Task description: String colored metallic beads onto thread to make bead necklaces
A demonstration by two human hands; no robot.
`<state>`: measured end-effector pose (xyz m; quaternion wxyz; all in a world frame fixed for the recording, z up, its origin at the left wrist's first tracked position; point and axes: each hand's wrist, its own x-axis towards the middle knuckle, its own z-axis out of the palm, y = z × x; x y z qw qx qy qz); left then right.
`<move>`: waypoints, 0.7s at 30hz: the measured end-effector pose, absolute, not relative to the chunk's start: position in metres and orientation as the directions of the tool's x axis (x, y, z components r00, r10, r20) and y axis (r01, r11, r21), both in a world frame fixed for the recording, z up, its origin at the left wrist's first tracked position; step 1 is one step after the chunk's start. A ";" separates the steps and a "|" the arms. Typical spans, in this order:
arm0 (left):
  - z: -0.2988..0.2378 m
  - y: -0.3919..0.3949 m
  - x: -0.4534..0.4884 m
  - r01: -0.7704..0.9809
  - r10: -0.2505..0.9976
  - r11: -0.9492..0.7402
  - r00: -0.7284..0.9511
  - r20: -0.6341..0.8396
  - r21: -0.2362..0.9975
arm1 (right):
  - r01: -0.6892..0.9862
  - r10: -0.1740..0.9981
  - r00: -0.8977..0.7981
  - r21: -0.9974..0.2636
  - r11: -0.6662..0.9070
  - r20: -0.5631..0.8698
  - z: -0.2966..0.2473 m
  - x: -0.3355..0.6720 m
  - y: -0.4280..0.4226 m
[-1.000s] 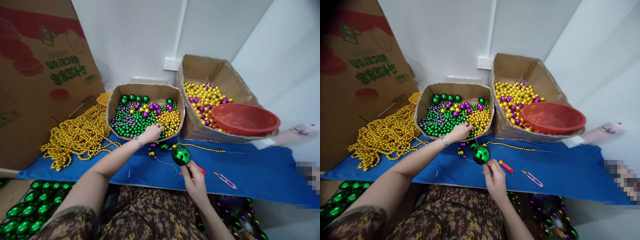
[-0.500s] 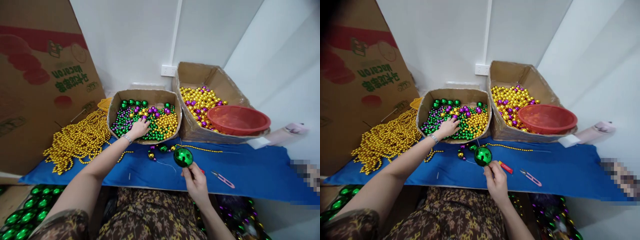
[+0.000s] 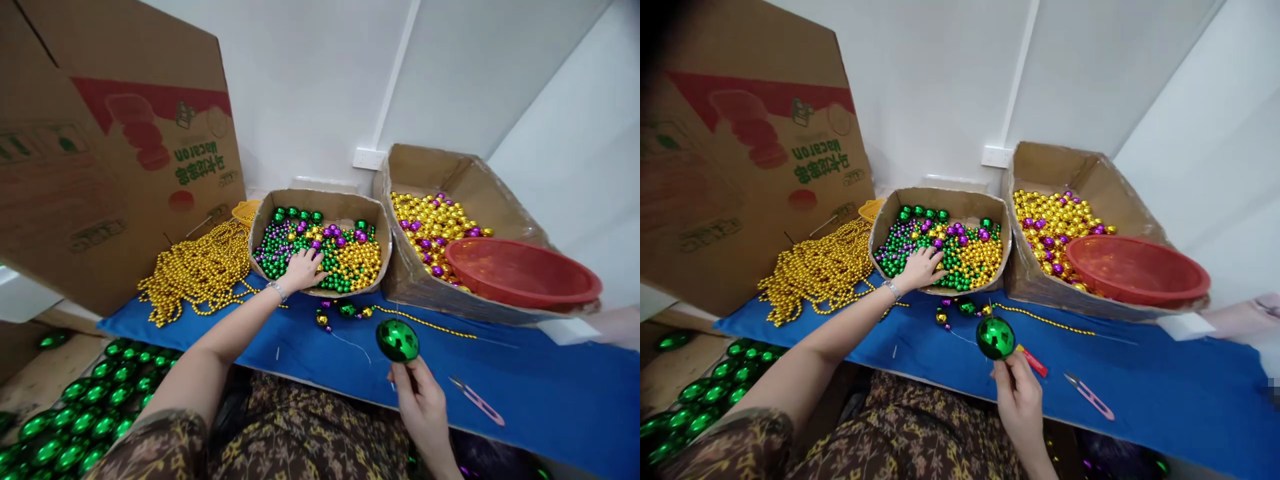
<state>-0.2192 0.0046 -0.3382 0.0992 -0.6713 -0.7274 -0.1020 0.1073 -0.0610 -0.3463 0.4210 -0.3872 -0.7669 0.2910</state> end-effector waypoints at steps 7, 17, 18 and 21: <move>-0.349 -0.021 -0.210 0.987 0.866 0.079 -0.136 0.481 0.137 | 0.410 0.867 -0.277 -0.766 0.496 0.414 -0.359 0.118 -0.064; -0.376 -0.111 -0.164 0.877 0.846 -0.212 -0.056 0.530 0.430 | 0.429 0.877 -0.330 -0.772 0.468 0.348 -0.348 0.105 -0.076; -0.384 -0.126 -0.156 0.840 0.867 -0.291 0.029 0.498 0.458 | 0.436 0.886 -0.314 -0.777 0.453 0.340 -0.347 0.106 -0.078; -0.407 -0.167 -0.148 0.712 0.888 -0.437 0.244 0.390 0.549 | 0.416 0.921 -0.250 -0.825 0.382 0.300 -0.343 0.111 -0.082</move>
